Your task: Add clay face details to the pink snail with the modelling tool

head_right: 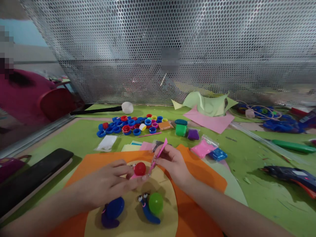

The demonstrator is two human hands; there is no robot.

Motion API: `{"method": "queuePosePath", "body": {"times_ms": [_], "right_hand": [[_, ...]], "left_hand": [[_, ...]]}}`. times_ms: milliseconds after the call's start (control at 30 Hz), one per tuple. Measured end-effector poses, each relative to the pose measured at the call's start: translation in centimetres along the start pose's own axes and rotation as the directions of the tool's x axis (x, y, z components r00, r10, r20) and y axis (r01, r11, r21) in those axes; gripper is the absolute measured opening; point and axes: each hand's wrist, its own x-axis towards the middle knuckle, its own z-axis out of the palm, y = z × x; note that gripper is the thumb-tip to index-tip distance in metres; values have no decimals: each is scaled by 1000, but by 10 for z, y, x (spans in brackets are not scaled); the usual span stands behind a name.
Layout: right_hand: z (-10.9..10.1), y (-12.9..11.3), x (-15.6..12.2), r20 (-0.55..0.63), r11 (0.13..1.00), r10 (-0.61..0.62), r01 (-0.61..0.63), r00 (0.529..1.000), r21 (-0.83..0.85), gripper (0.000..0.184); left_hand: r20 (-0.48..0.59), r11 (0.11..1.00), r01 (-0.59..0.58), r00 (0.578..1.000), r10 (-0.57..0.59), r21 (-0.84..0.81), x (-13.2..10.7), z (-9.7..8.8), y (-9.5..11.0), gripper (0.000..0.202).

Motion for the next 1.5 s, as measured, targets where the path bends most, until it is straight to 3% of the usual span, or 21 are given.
{"method": "queuePosePath", "body": {"times_ms": [167,300,400,500,600,700,767,867,1000,1500], "right_hand": [[0,-1,-1,0,1000,13,-13,1000,4,9],[0,-1,-1,2,1000,12,-13,1000,9,9],[0,0,-1,2,1000,10,-10,1000,14,8],[-1,0,0,10,1000,10,-11,1000,22,8],[-2,2,0,9,1000,10,-10,1000,22,8],[-3,3,0,7,1000,16,-16,1000,6,9],[-4,4,-1,4,1000,20,-20,1000,-7,9],[-5,5,-1,2,999,33,-33,999,-19,10],[-6,7,0,2,999,45,-45,999,-24,10],[-6,8,0,10,999,42,-41,999,-23,11]], "left_hand": [[67,998,12,998,-8,-59,1,1,-2,47],[9,958,97,995,-98,-271,-4,2,-6,45],[-38,857,162,978,-206,-488,-8,-1,-4,56],[-38,649,223,931,-363,-727,-7,-4,-3,63],[47,339,278,830,-556,-899,-3,-5,-5,50],[173,53,277,724,-668,-959,3,-6,-8,33],[242,-86,256,677,-695,-963,6,-8,-7,25],[298,-208,214,628,-719,-954,9,-10,-5,18],[297,-258,152,595,-747,-954,11,-12,-5,17],[264,-235,129,605,-751,-963,7,-7,-8,29]]}}
